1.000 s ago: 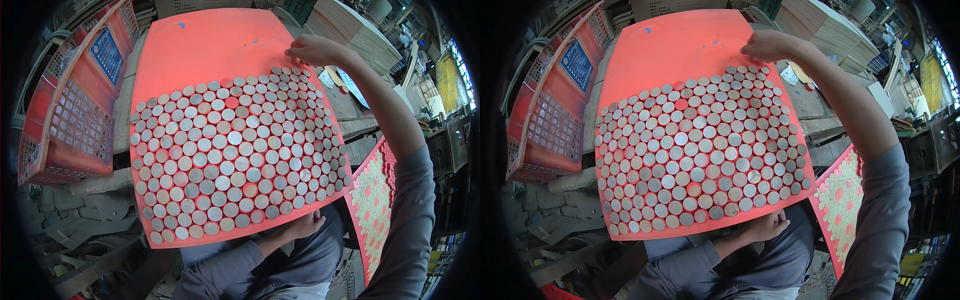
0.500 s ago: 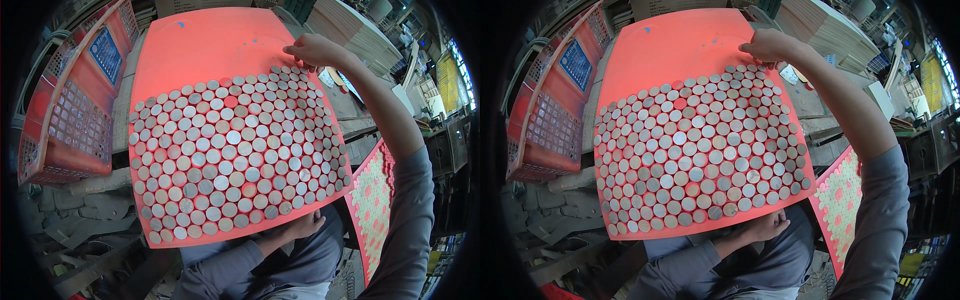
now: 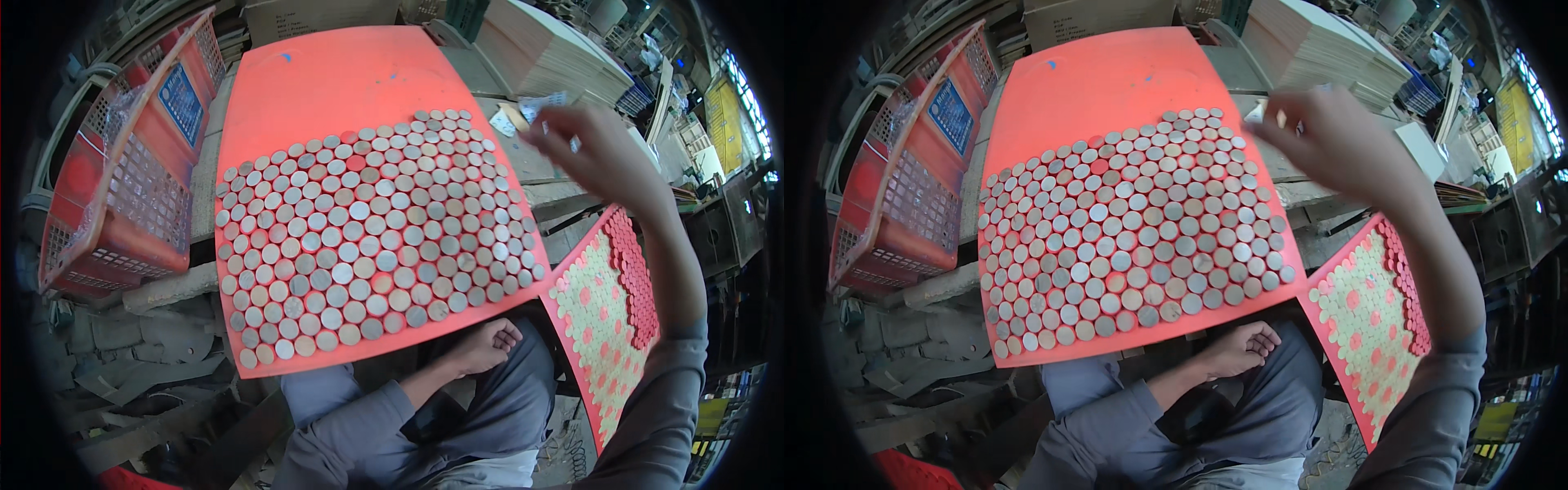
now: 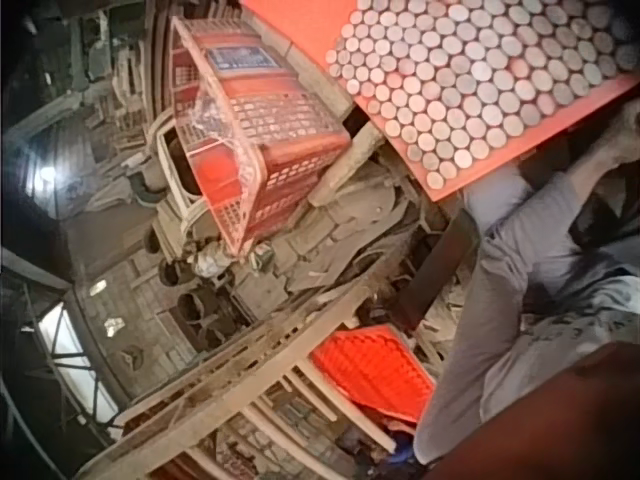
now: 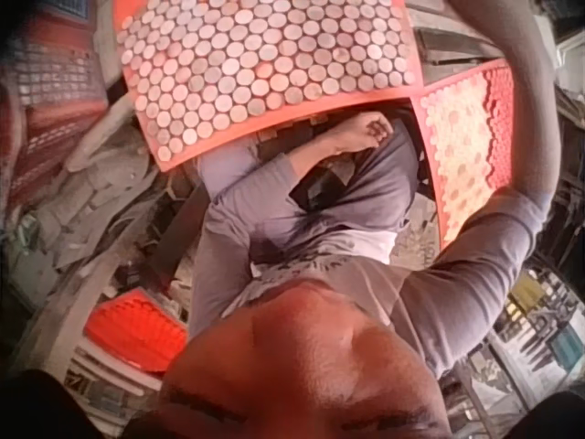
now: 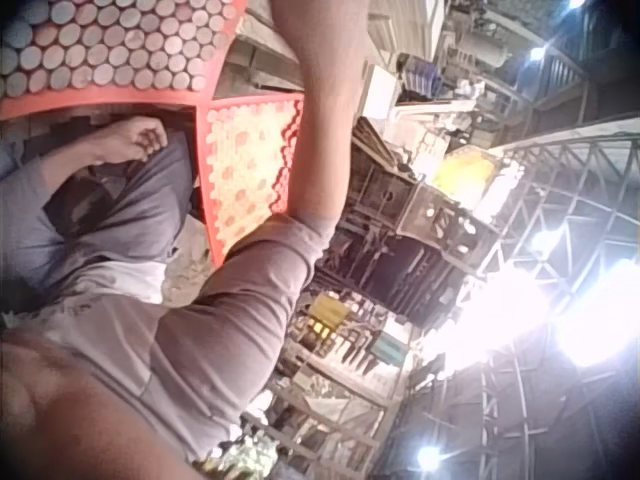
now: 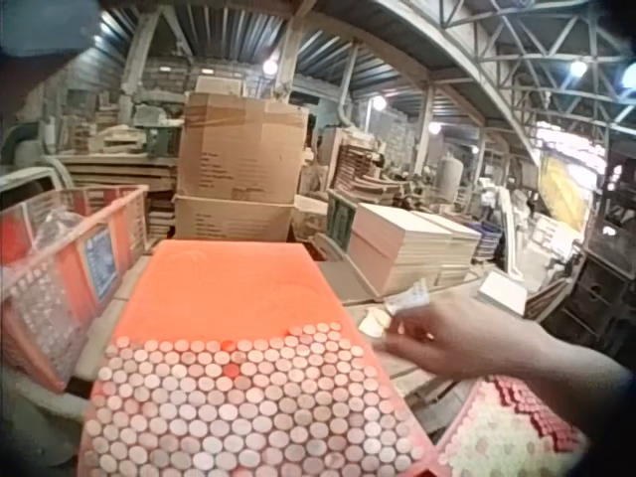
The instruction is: The person sits on the floor and arranges small, red, circular pieces onto a large red board. They pick up stacks of the pieces, separate them, and place them one by one into a grid pattern on the board. The person occasionally stacks the pieces into small towers before placing them individually.
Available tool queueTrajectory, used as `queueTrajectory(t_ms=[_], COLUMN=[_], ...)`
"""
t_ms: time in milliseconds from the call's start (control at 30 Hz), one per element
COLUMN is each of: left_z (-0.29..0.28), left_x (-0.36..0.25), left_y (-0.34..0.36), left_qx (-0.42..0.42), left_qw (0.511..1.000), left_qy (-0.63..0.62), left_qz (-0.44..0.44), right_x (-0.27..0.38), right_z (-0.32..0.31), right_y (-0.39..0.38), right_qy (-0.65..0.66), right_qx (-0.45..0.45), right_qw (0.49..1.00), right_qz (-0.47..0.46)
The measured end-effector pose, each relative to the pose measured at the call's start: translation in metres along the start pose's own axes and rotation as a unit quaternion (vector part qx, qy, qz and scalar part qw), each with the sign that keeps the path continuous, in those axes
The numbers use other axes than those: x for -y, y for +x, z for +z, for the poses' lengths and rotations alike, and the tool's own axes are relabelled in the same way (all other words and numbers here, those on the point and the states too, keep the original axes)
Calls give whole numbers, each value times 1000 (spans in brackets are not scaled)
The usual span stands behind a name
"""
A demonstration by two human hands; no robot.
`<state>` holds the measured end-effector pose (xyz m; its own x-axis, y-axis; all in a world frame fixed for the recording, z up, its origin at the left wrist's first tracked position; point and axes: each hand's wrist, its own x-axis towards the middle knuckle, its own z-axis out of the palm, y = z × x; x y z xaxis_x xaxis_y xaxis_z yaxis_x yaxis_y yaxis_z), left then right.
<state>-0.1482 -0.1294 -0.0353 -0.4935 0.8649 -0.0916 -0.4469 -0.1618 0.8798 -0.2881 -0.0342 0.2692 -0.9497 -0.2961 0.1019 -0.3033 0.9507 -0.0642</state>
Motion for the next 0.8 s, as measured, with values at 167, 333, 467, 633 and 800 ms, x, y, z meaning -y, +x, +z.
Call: queueTrajectory(t_ms=[167,333,467,633,800], left_z=[3,40,64,41,-2], left_x=[-29,-75,-130,-211,-295], left_y=[-35,-77,-121,-131,-71], left_qx=[69,46,-24,-118,-281], left_qw=[990,985,979,968,914], left_qy=[-116,-161,-199,-122,215], left_qz=[-37,-42,37,183,200], right_x=[20,10,22,50,79], right_z=[-22,13,83,173,272], right_y=[-164,-279,-294,-201,-170], right_qy=[164,360,490,517,494], right_qx=[147,363,414,509,589], right_qw=[976,850,750,644,593], right_qz=[14,-123,-161,-242,-239])
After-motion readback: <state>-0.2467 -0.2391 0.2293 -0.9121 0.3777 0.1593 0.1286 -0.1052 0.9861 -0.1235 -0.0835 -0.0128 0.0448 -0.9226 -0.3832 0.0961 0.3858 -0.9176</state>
